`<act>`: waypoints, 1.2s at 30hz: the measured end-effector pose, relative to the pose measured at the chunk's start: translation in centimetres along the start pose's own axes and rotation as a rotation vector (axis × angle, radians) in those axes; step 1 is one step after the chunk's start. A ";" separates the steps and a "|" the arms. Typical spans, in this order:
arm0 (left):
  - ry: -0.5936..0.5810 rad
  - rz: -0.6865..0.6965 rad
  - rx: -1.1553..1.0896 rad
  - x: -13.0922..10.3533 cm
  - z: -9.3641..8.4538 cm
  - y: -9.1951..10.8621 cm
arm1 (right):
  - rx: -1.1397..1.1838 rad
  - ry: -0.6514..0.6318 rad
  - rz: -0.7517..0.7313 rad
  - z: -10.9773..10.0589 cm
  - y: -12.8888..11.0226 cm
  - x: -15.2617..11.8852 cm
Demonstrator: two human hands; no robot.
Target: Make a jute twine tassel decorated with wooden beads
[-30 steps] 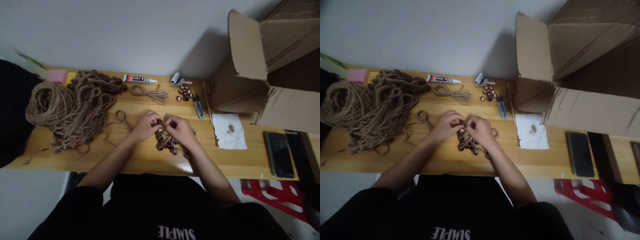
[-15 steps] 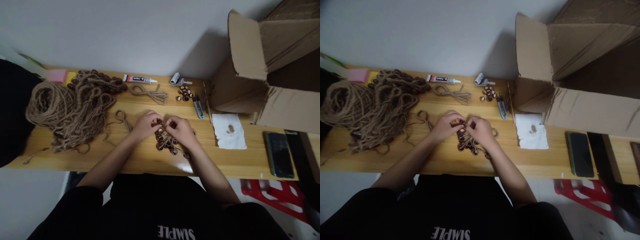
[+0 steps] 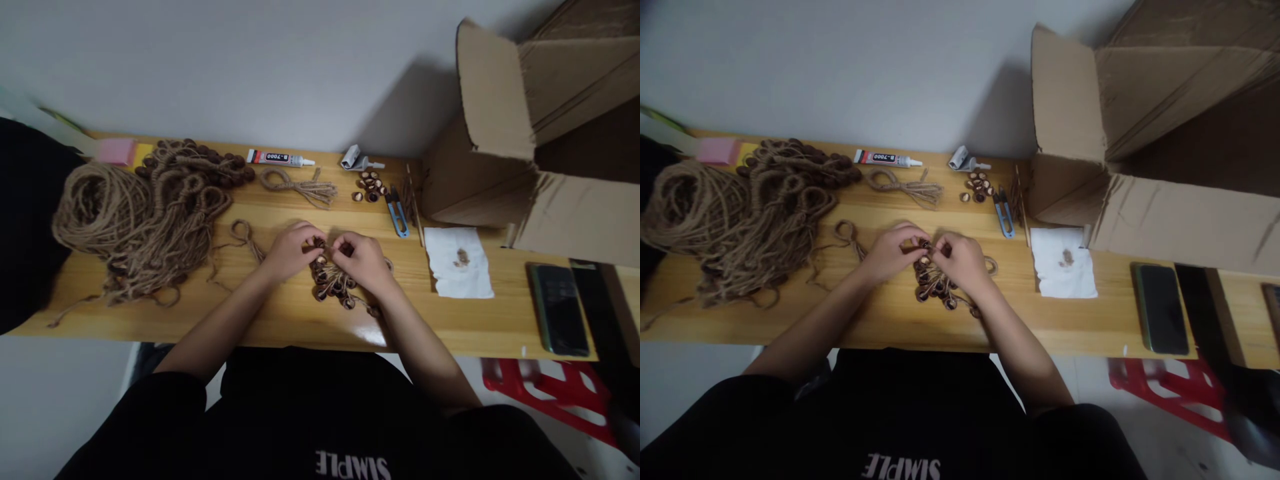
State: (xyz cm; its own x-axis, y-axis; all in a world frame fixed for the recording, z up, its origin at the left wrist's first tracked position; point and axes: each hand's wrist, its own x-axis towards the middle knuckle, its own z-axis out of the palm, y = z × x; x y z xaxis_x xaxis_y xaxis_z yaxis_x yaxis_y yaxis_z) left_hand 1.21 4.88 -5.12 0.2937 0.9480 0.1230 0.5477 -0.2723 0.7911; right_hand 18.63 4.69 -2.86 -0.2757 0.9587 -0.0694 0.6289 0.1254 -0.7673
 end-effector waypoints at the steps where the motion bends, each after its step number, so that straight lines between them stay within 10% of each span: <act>1: 0.001 -0.003 -0.006 0.0 0.0 0.0 | 0.002 -0.002 0.000 0.0 0.0 0.0; 36: -0.174 0.122 -0.017 0.3 -1.9 -0.6 | -0.006 -0.046 0.026 -0.2 -0.2 0.0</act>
State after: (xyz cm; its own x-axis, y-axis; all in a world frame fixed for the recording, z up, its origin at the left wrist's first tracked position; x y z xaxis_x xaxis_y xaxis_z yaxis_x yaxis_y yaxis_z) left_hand -0.47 5.67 -4.43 0.4886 0.8650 0.1143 0.4872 -0.3791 0.7867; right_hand 18.62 4.74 -2.55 -0.2922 0.9490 -0.1183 0.6409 0.1025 -0.7608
